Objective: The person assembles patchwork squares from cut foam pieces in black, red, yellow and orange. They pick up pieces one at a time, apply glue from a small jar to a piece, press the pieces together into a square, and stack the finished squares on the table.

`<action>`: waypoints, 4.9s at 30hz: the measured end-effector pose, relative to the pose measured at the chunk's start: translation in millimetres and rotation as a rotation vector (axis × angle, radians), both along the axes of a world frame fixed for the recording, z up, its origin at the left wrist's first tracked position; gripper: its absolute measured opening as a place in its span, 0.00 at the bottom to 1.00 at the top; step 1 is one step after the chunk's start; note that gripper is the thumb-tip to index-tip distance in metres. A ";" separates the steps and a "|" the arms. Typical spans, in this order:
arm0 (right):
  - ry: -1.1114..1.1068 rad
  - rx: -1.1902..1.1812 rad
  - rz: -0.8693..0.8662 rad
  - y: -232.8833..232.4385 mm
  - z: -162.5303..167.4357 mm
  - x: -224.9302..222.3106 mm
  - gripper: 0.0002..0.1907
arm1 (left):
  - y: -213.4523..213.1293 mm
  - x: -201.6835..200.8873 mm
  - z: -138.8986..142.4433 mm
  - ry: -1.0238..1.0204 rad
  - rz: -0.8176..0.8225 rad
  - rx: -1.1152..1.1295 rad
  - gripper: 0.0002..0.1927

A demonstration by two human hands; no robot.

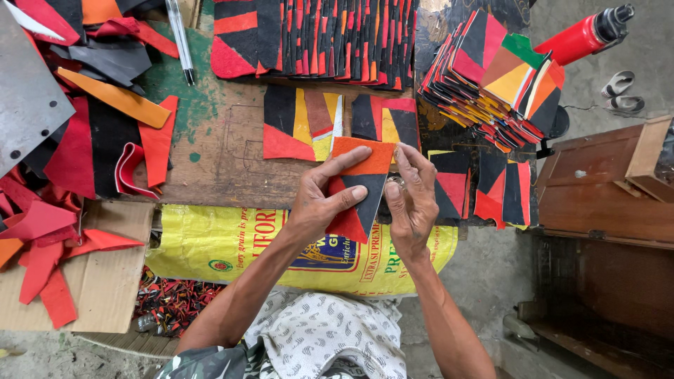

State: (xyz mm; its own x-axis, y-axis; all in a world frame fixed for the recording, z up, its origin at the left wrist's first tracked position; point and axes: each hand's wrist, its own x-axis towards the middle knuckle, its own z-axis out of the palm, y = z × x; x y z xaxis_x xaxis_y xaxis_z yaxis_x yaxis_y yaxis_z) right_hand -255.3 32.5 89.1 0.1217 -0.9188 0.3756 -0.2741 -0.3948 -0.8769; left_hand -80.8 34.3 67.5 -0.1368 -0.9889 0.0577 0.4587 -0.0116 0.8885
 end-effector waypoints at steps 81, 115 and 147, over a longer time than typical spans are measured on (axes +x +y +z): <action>0.439 -0.405 -0.124 27.4 6.0 -1.1 0.19 | -20.3 1.2 5.2 -0.124 0.131 -0.104 0.38; -0.217 -0.373 -0.363 -27.5 29.1 -87.4 0.29 | -41.5 93.0 -25.6 -0.609 0.237 -0.063 0.29; -0.070 -0.139 -0.278 9.2 -23.4 -74.4 0.25 | -80.8 61.7 -50.8 -1.362 0.251 -0.029 0.34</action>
State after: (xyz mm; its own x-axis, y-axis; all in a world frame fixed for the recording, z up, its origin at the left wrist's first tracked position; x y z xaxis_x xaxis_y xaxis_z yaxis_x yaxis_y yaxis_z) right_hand -329.7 41.7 65.6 -0.1579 -0.8524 0.4986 -0.3291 -0.4306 -0.8404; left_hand -19.1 -46.5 16.7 0.0782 -0.9959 0.0444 -0.7746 -0.0326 0.6316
